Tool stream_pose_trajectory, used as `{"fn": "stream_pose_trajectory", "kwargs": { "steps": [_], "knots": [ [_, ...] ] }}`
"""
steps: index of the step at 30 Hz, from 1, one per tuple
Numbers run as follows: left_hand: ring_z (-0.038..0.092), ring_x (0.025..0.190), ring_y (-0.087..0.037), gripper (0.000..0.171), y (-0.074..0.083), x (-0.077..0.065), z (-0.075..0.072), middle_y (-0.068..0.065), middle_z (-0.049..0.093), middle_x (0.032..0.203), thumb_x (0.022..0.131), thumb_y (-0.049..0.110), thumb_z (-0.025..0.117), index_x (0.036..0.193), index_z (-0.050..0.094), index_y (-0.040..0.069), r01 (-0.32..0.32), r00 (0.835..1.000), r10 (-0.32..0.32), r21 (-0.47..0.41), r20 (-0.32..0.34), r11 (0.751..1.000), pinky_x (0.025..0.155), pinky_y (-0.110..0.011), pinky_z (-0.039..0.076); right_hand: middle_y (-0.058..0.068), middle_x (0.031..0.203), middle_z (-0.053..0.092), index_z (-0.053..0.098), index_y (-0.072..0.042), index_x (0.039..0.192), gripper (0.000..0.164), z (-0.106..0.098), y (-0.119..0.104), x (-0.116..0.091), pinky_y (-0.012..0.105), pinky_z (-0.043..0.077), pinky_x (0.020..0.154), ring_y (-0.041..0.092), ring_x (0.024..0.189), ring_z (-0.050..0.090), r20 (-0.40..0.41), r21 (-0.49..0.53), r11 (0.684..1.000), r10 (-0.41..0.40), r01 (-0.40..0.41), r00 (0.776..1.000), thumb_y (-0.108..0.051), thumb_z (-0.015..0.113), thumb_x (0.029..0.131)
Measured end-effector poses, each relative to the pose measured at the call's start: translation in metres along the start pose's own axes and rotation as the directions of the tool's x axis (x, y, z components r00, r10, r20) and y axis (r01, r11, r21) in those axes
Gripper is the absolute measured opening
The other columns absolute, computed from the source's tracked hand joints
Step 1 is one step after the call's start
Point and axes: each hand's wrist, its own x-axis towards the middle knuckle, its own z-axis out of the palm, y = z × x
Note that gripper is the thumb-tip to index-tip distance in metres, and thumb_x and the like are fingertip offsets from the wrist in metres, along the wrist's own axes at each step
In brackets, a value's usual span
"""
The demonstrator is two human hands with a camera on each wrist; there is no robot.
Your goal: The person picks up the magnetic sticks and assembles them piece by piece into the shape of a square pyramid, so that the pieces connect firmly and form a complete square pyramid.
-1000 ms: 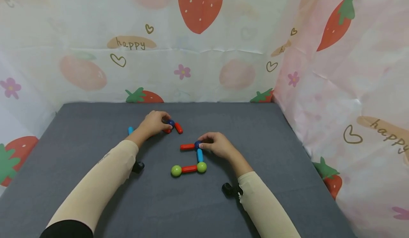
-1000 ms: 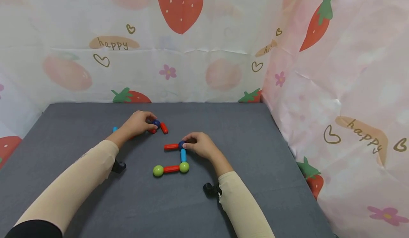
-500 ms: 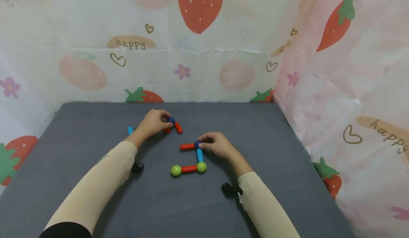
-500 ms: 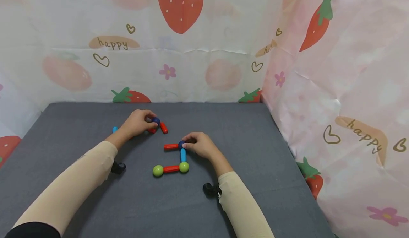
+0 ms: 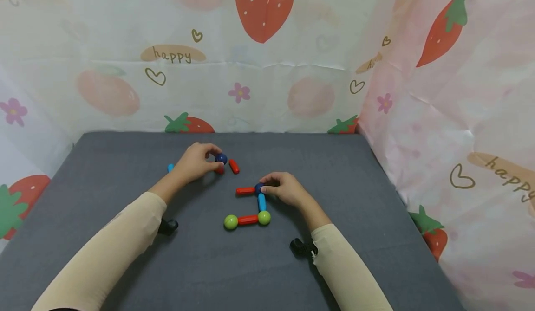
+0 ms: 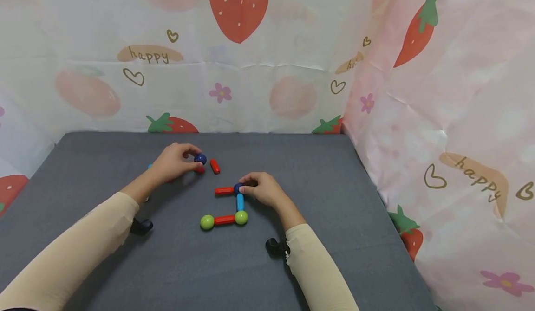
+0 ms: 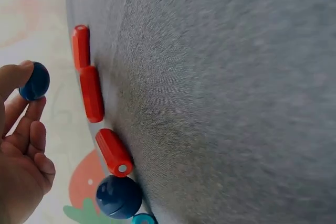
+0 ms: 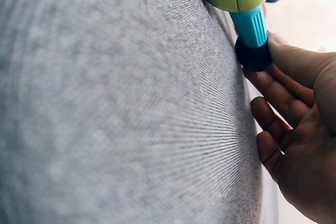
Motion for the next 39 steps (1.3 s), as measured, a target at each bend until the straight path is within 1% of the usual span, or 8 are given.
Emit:
{"fn": "stream_pose_trajectory", "kwargs": {
  "steps": [6, 11, 16, 19, 22, 27, 33, 39],
  "knots": [
    [0.053, 0.108, -0.029, 0.041, 0.007, -0.018, 0.001, -0.008, 0.069, 0.116, 0.092, 0.032, 0.079, 0.126, 0.069, 0.013, -0.018, 1.0, 0.018, -0.011, 0.016, 1.0, 0.09, -0.046, 0.048, -0.002, 0.114, 0.072, 0.075, -0.02, 0.118, 0.025, 0.001, 0.001, 0.0, 0.04, 0.051, 0.093, 0.017, 0.103, 0.063, -0.003, -0.004, 1.0, 0.007, -0.007, 1.0, -0.03, 0.074, 0.096],
    [0.053, 0.106, -0.028, 0.04, 0.012, -0.031, 0.005, -0.007, 0.07, 0.115, 0.091, 0.032, 0.08, 0.124, 0.07, 0.012, -0.022, 0.999, 0.022, -0.014, 0.039, 1.0, 0.089, -0.044, 0.046, -0.002, 0.113, 0.072, 0.075, -0.021, 0.117, 0.024, 0.001, 0.001, 0.001, 0.041, 0.051, 0.093, 0.017, 0.103, 0.063, -0.013, -0.002, 1.0, 0.011, -0.011, 1.0, -0.03, 0.075, 0.096],
    [0.049, 0.098, -0.025, 0.038, 0.013, -0.042, 0.011, -0.006, 0.067, 0.108, 0.09, 0.034, 0.08, 0.122, 0.071, 0.015, 0.0, 0.998, 0.001, -0.016, 0.062, 1.0, 0.081, -0.039, 0.043, -0.002, 0.112, 0.072, 0.075, -0.021, 0.116, 0.023, 0.001, 0.001, 0.002, 0.041, 0.052, 0.092, 0.017, 0.102, 0.063, -0.023, 0.004, 1.0, 0.014, -0.014, 1.0, -0.029, 0.075, 0.095],
    [0.05, 0.098, -0.024, 0.037, 0.012, -0.047, 0.014, -0.007, 0.064, 0.104, 0.09, 0.034, 0.08, 0.121, 0.071, 0.016, 0.013, 0.996, -0.011, -0.021, 0.086, 1.0, 0.078, -0.038, 0.043, -0.003, 0.112, 0.072, 0.075, -0.021, 0.117, 0.023, 0.002, 0.001, 0.002, 0.04, 0.051, 0.093, 0.016, 0.102, 0.063, -0.021, 0.003, 1.0, 0.014, -0.014, 1.0, -0.029, 0.075, 0.095],
    [0.056, 0.1, -0.024, 0.037, 0.01, -0.051, 0.018, -0.006, 0.064, 0.105, 0.09, 0.033, 0.081, 0.121, 0.071, 0.016, 0.017, 0.994, -0.012, -0.04, 0.11, 0.999, 0.08, -0.038, 0.047, -0.003, 0.113, 0.072, 0.075, -0.021, 0.117, 0.023, 0.002, 0.002, 0.001, 0.04, 0.051, 0.093, 0.016, 0.103, 0.063, -0.019, 0.001, 1.0, 0.014, -0.014, 1.0, -0.029, 0.075, 0.095],
    [0.064, 0.103, -0.021, 0.035, 0.008, -0.057, 0.024, -0.003, 0.069, 0.114, 0.09, 0.031, 0.082, 0.12, 0.071, 0.016, 0.023, 0.988, -0.011, -0.078, 0.151, 0.997, 0.086, -0.04, 0.054, -0.003, 0.113, 0.072, 0.075, -0.021, 0.117, 0.023, 0.002, 0.001, 0.001, 0.04, 0.051, 0.093, 0.016, 0.103, 0.063, -0.018, 0.003, 1.0, 0.013, -0.013, 1.0, -0.029, 0.075, 0.096],
    [0.062, 0.099, -0.019, 0.033, 0.005, -0.059, 0.027, -0.002, 0.071, 0.113, 0.09, 0.028, 0.081, 0.119, 0.071, 0.015, 0.04, 0.977, -0.018, -0.097, 0.214, 0.994, 0.088, -0.04, 0.053, -0.004, 0.113, 0.072, 0.075, -0.022, 0.117, 0.023, 0.002, 0.002, 0.001, 0.041, 0.051, 0.094, 0.016, 0.104, 0.063, -0.018, 0.0, 1.0, 0.014, -0.014, 1.0, -0.03, 0.075, 0.095],
    [0.058, 0.09, -0.019, 0.033, 0.005, -0.056, 0.027, -0.001, 0.069, 0.105, 0.09, 0.028, 0.081, 0.118, 0.072, 0.015, 0.045, 0.974, -0.024, -0.086, 0.225, 0.995, 0.077, -0.035, 0.05, -0.004, 0.113, 0.071, 0.075, -0.023, 0.117, 0.023, 0.002, 0.002, 0.001, 0.041, 0.051, 0.094, 0.016, 0.104, 0.063, -0.02, -0.003, 1.0, 0.018, -0.018, 1.0, -0.03, 0.075, 0.095]
  ]
}}
